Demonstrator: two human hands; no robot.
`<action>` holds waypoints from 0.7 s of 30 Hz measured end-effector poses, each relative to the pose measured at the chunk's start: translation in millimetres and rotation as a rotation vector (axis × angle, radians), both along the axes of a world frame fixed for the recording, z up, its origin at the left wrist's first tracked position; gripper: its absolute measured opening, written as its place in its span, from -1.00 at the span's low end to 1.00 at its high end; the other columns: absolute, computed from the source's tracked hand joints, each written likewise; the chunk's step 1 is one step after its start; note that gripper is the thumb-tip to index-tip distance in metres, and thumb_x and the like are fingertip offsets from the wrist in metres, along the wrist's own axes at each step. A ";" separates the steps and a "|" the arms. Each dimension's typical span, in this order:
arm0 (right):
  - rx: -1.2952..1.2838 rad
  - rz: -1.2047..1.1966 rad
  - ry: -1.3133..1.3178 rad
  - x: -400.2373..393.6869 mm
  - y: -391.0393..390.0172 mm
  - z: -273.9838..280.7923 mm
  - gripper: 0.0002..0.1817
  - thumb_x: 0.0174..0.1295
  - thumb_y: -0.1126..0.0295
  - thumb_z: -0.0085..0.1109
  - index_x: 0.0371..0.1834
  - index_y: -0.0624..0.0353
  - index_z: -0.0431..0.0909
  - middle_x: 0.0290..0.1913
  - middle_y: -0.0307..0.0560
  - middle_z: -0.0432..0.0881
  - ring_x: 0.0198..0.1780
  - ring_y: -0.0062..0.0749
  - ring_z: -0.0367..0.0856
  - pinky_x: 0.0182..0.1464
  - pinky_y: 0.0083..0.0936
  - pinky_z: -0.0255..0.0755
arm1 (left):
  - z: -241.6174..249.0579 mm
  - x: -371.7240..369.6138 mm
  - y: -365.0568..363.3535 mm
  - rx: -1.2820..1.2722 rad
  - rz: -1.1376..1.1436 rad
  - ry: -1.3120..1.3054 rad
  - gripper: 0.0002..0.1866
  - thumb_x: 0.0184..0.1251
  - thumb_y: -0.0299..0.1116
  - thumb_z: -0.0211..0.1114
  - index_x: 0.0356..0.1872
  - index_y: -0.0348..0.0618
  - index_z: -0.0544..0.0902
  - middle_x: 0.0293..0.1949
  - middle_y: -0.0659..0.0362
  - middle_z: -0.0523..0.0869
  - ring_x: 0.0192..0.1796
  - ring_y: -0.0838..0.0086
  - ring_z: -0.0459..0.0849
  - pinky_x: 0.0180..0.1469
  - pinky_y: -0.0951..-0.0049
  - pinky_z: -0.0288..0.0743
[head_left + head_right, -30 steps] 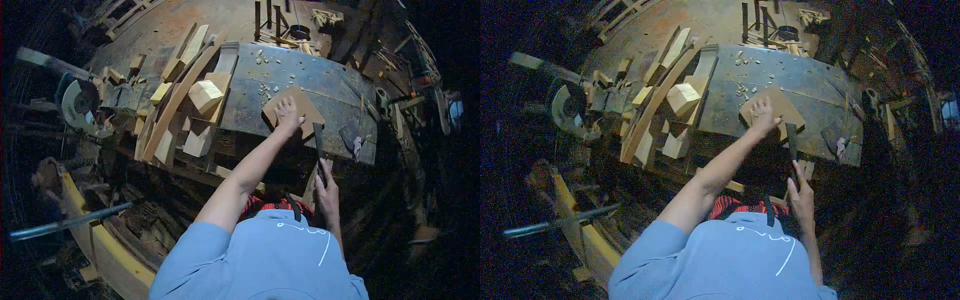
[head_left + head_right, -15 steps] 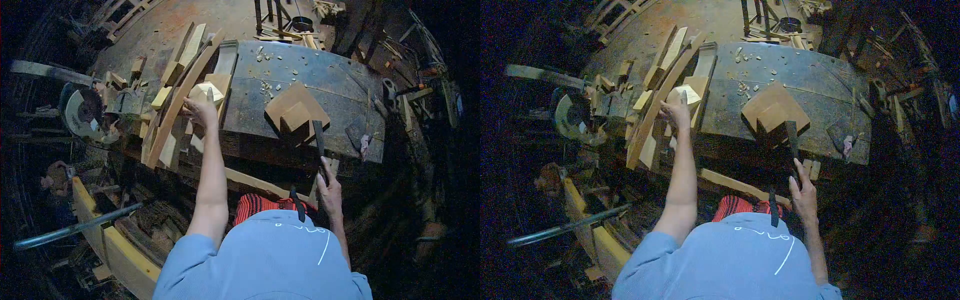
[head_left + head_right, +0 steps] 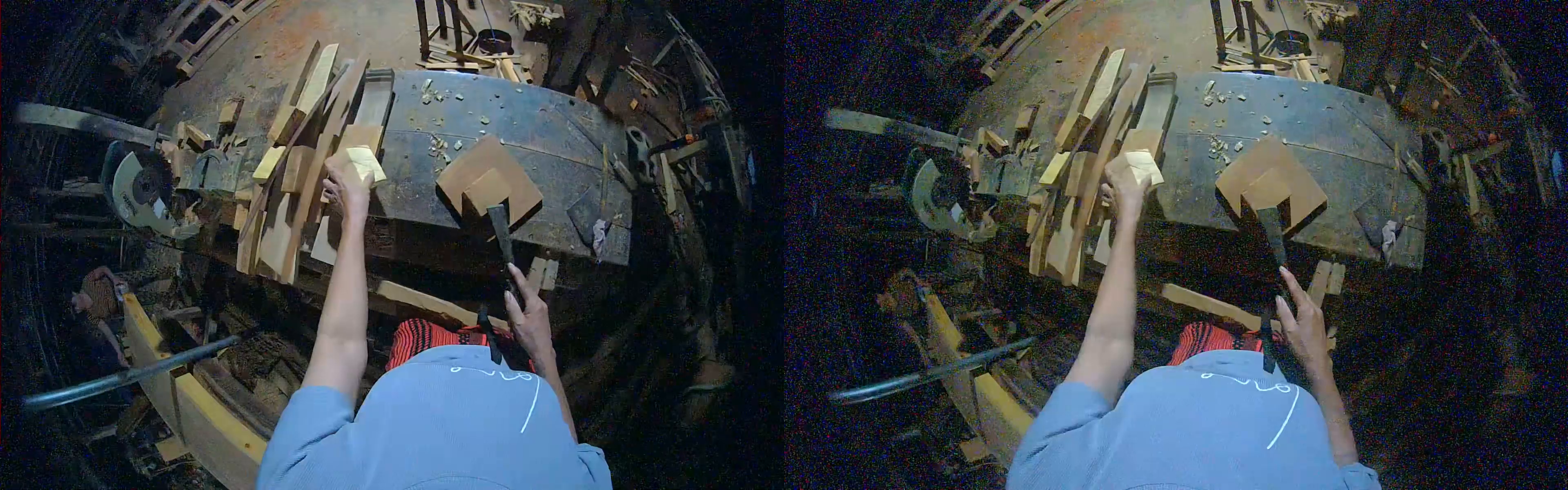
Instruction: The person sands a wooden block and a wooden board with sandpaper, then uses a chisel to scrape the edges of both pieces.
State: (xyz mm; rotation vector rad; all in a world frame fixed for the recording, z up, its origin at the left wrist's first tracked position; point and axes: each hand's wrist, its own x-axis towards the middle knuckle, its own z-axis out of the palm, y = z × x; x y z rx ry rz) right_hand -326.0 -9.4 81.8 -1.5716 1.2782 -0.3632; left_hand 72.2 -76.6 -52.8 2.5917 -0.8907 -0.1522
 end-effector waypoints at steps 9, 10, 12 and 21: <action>-0.104 0.014 0.004 -0.9 0.7 -0.9 -0.47 0.22 0.35 0.03 0.29 -0.09 0.23 0.09 0.17 0.47 0.13 -0.04 0.45 0.12 -0.32 0.32 | -20.3 45.8 -4.8 -0.470 0.099 0.535 0.10 -0.28 -0.10 0.55 0.20 -0.54 0.08 0.18 -0.25 0.28 0.21 0.10 0.34 0.26 0.28 0.16; -0.104 0.017 0.000 -0.8 0.9 -0.7 -0.47 0.22 0.35 0.03 0.29 -0.09 0.23 0.09 0.17 0.47 0.13 -0.04 0.45 0.12 -0.32 0.32 | -24.2 52.4 -3.9 -0.485 0.000 0.669 0.10 -0.29 -0.07 0.55 0.20 -0.55 0.10 0.18 -0.26 0.31 0.20 0.13 0.36 0.27 0.28 0.14; -0.123 0.038 -0.004 -0.1 1.3 0.3 -0.48 0.22 0.36 0.04 0.29 -0.08 0.24 0.09 0.18 0.47 0.12 -0.05 0.46 0.12 -0.33 0.32 | -11.9 43.4 -4.0 -0.405 0.028 0.584 0.06 -0.34 0.01 0.55 0.12 -0.60 0.23 0.08 -0.23 0.42 0.12 0.20 0.45 0.18 0.29 0.27; -0.179 0.084 -0.053 5.0 12.8 -10.6 -0.48 0.21 0.37 0.03 0.28 -0.08 0.26 0.04 0.17 0.50 0.07 -0.06 0.49 0.09 -0.33 0.35 | 3.5 -6.1 -16.6 -0.246 0.188 0.128 -0.04 -0.35 0.03 0.55 0.02 -0.37 0.25 0.03 -0.21 0.37 0.18 -0.09 0.27 0.13 0.00 0.25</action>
